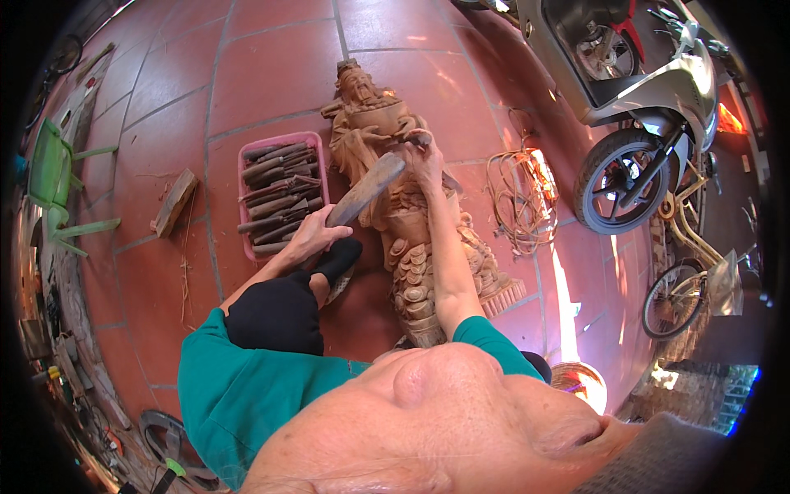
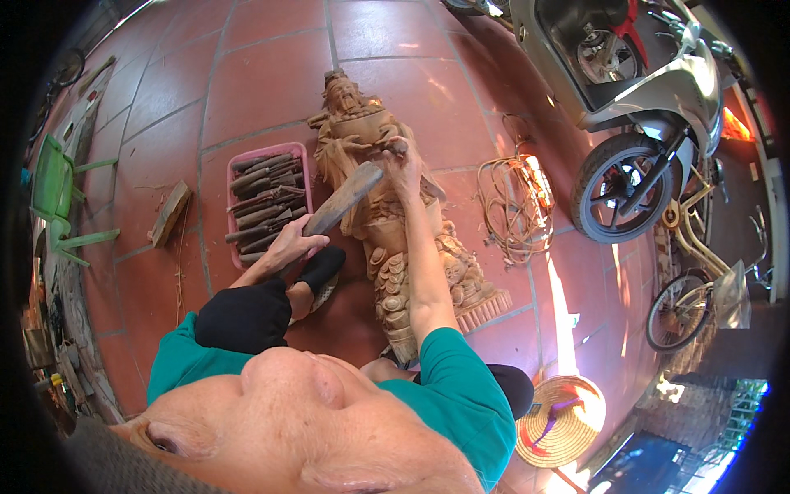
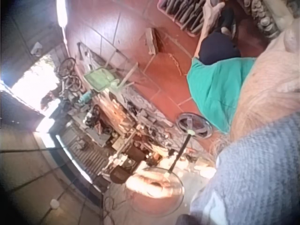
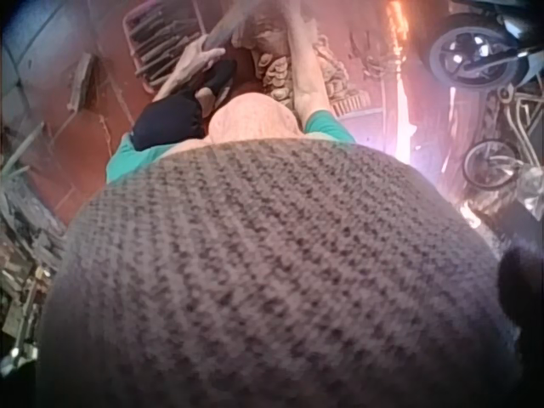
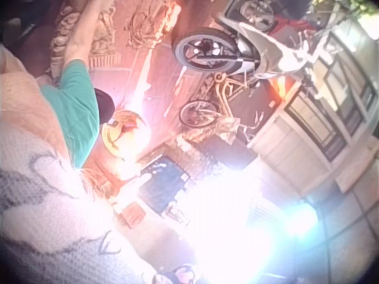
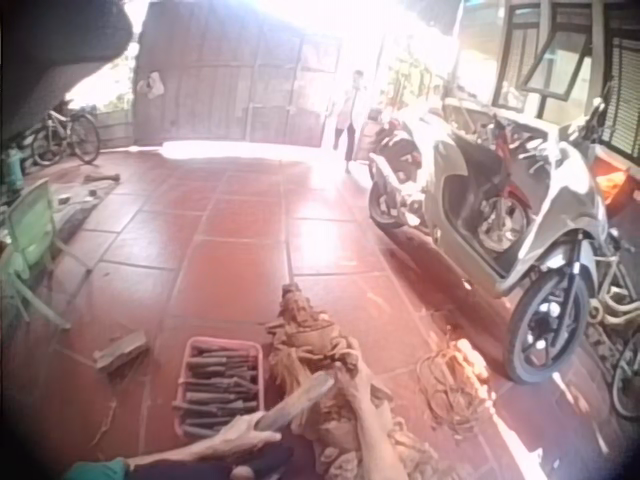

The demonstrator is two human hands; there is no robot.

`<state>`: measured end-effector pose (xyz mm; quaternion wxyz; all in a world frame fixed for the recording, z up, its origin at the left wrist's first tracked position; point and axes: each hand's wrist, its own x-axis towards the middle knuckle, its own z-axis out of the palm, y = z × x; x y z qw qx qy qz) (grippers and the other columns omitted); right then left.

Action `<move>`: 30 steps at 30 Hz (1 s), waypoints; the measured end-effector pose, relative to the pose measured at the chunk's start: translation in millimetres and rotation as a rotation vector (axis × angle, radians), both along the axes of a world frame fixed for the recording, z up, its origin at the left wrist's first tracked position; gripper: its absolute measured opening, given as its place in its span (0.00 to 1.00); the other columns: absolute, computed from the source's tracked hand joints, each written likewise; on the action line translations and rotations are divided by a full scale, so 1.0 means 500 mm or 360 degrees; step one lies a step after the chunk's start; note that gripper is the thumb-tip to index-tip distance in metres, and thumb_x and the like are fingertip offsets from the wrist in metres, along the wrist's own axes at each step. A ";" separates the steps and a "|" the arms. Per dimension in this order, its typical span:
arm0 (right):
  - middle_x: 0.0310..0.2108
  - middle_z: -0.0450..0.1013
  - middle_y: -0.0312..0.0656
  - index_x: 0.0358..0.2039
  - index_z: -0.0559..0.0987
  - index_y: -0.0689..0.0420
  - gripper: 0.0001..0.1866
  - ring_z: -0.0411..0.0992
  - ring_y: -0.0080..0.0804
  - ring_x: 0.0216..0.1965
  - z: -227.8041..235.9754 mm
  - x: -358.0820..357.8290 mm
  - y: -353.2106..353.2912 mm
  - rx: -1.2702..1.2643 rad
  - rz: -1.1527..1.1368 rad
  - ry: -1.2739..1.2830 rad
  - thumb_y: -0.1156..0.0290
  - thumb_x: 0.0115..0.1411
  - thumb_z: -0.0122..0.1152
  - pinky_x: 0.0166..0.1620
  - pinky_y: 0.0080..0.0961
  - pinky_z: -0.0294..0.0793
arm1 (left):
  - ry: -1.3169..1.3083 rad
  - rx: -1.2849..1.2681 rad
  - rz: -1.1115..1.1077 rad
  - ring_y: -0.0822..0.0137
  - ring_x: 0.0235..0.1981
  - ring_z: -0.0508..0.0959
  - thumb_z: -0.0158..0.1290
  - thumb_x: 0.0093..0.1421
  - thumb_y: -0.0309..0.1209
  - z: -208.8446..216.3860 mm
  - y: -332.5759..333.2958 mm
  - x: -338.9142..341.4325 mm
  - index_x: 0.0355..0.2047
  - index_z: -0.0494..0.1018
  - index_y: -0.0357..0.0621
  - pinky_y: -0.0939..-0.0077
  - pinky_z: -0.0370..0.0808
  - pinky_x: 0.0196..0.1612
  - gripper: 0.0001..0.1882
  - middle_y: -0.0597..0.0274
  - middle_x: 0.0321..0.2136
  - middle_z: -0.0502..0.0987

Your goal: The person carves a wooden sculpture using a chisel and mallet. They repeatedly strike the chisel to shape the wood, occasionally adjusting the tool and the sculpture's position.

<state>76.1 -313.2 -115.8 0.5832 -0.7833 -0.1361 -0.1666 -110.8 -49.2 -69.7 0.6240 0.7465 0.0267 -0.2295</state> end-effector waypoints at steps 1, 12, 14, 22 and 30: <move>0.38 0.79 0.37 0.50 0.78 0.56 0.17 0.75 0.21 0.40 -0.005 0.003 -0.004 -0.0019 -0.0013 0.0009 0.83 0.60 0.67 0.46 0.22 0.77 | -0.0006 0.0029 -0.0017 0.74 0.18 0.72 0.65 0.59 0.36 -0.001 -0.002 0.001 0.52 0.73 0.37 0.74 0.70 0.23 0.25 0.64 0.24 0.74; 0.40 0.78 0.36 0.50 0.77 0.58 0.16 0.75 0.22 0.43 -0.004 0.000 -0.004 -0.0001 0.0002 0.0066 0.84 0.62 0.64 0.48 0.23 0.77 | 0.0000 0.0142 -0.0080 0.70 0.21 0.75 0.66 0.57 0.37 -0.005 -0.004 -0.002 0.53 0.73 0.36 0.71 0.73 0.24 0.27 0.59 0.29 0.76; 0.41 0.78 0.36 0.50 0.77 0.58 0.17 0.75 0.22 0.44 -0.004 0.002 -0.004 0.0016 0.0011 0.0122 0.84 0.62 0.64 0.49 0.23 0.77 | -0.0012 0.0169 -0.0088 0.70 0.21 0.75 0.66 0.57 0.38 -0.008 -0.003 0.000 0.54 0.73 0.36 0.71 0.74 0.25 0.28 0.59 0.30 0.76; 0.44 0.76 0.34 0.50 0.76 0.58 0.17 0.74 0.22 0.46 -0.013 0.007 -0.006 0.0034 0.0051 0.0099 0.86 0.62 0.63 0.50 0.22 0.76 | -0.0058 0.0187 -0.0075 0.68 0.22 0.76 0.66 0.57 0.39 -0.006 -0.002 -0.004 0.54 0.73 0.35 0.69 0.75 0.25 0.29 0.58 0.30 0.77; 0.44 0.75 0.34 0.51 0.76 0.58 0.17 0.74 0.22 0.47 -0.019 0.005 -0.009 0.0112 0.0088 0.0114 0.87 0.62 0.63 0.51 0.22 0.76 | -0.0101 0.0172 -0.0086 0.68 0.23 0.77 0.66 0.56 0.39 -0.005 -0.002 -0.004 0.52 0.73 0.35 0.69 0.74 0.26 0.28 0.57 0.31 0.77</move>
